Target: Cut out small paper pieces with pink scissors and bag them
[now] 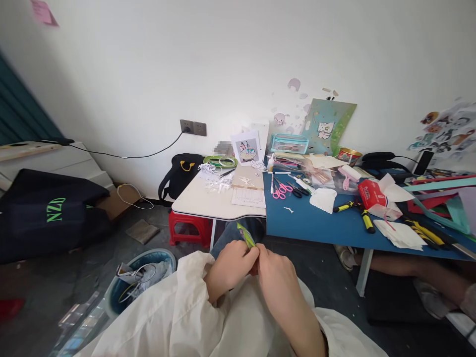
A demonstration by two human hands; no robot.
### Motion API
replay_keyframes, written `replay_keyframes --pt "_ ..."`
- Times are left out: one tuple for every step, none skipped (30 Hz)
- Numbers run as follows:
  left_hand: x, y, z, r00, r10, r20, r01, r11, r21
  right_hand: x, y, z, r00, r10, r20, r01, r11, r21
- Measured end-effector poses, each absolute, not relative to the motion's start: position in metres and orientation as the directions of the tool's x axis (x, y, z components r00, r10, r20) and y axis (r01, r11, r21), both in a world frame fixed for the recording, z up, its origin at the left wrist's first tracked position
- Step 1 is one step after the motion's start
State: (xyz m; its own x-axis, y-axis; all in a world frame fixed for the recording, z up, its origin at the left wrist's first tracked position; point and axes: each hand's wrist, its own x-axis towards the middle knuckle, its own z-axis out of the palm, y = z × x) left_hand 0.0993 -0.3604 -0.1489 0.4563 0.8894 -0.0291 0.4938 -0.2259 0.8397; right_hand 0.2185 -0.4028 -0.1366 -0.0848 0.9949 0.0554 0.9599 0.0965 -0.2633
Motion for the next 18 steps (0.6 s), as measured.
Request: replay_keyframes --pt "0.099 -0.36 -0.15 0.473 0.88 -0.027 0.488 -0.237 0.84 0.217 -0.402 -0.137 -0.077 0.996 0.05 0.968 0.086 -0.234" --pt "0.1 -0.359 -0.152 0.489 0.872 -0.017 0.48 -0.253 0.84 0.217 -0.401 -0.137 -0.066 0.997 0.05 0.975 0.075 -0.211" --pt "0.1 -0.358 -0.153 0.502 0.865 0.002 0.469 -0.274 0.84 0.216 -0.399 -0.137 -0.055 0.997 0.055 0.979 0.065 -0.193" --pt "0.101 -0.357 -0.154 0.513 0.858 0.027 0.458 -0.3 0.836 0.216 -0.398 -0.137 -0.043 0.997 0.064 0.982 0.054 -0.18" --pt "0.101 -0.356 -0.154 0.519 0.853 0.056 0.45 -0.328 0.831 0.217 -0.398 -0.138 -0.033 0.997 0.076 0.984 0.046 -0.171" --pt "0.101 -0.355 -0.154 0.522 0.849 0.084 0.443 -0.354 0.823 0.218 -0.397 -0.138 -0.024 0.996 0.089 0.985 0.039 -0.166" --pt "0.101 -0.354 -0.154 0.524 0.844 0.111 0.438 -0.38 0.815 0.218 -0.396 -0.139 -0.017 0.995 0.103 0.986 0.034 -0.164" --pt "0.101 -0.353 -0.154 0.526 0.84 0.135 0.434 -0.401 0.807 0.22 -0.395 -0.14 -0.009 0.993 0.116 0.986 0.028 -0.165" --pt "0.1 -0.352 -0.154 0.528 0.835 0.153 0.43 -0.419 0.8 0.221 -0.394 -0.14 0.002 0.992 0.129 0.985 0.02 -0.169" --pt "0.1 -0.351 -0.154 0.531 0.831 0.167 0.427 -0.432 0.794 0.223 -0.393 -0.141 0.015 0.99 0.142 0.984 0.01 -0.175" --pt "0.1 -0.351 -0.154 0.535 0.826 0.177 0.423 -0.443 0.79 0.225 -0.392 -0.141 0.029 0.987 0.155 0.983 0.001 -0.186" --pt "0.101 -0.35 -0.155 0.539 0.822 0.184 0.418 -0.451 0.788 0.227 -0.391 -0.141 0.042 0.985 0.168 0.98 -0.007 -0.2" --pt "0.101 -0.35 -0.155 0.541 0.819 0.19 0.415 -0.457 0.787 0.229 -0.39 -0.141 0.052 0.982 0.18 0.976 -0.012 -0.217" --pt "0.102 -0.35 -0.156 0.542 0.817 0.195 0.412 -0.461 0.786 0.231 -0.389 -0.142 0.058 0.98 0.19 0.971 -0.011 -0.237" --pt "0.103 -0.349 -0.157 0.541 0.817 0.2 0.411 -0.464 0.784 0.233 -0.388 -0.142 0.058 0.978 0.198 0.966 -0.005 -0.26" --pt "0.104 -0.349 -0.158 0.539 0.817 0.205 0.413 -0.468 0.781 0.234 -0.388 -0.142 0.053 0.978 0.204 0.959 0.007 -0.283" --pt "0.104 -0.349 -0.158 0.534 0.819 0.211 0.417 -0.472 0.777 0.235 -0.387 -0.143 0.043 0.977 0.208 0.951 0.023 -0.307" --pt "0.104 -0.349 -0.158 0.528 0.821 0.219 0.424 -0.478 0.769 0.236 -0.387 -0.145 0.033 0.977 0.212 0.943 0.04 -0.331"
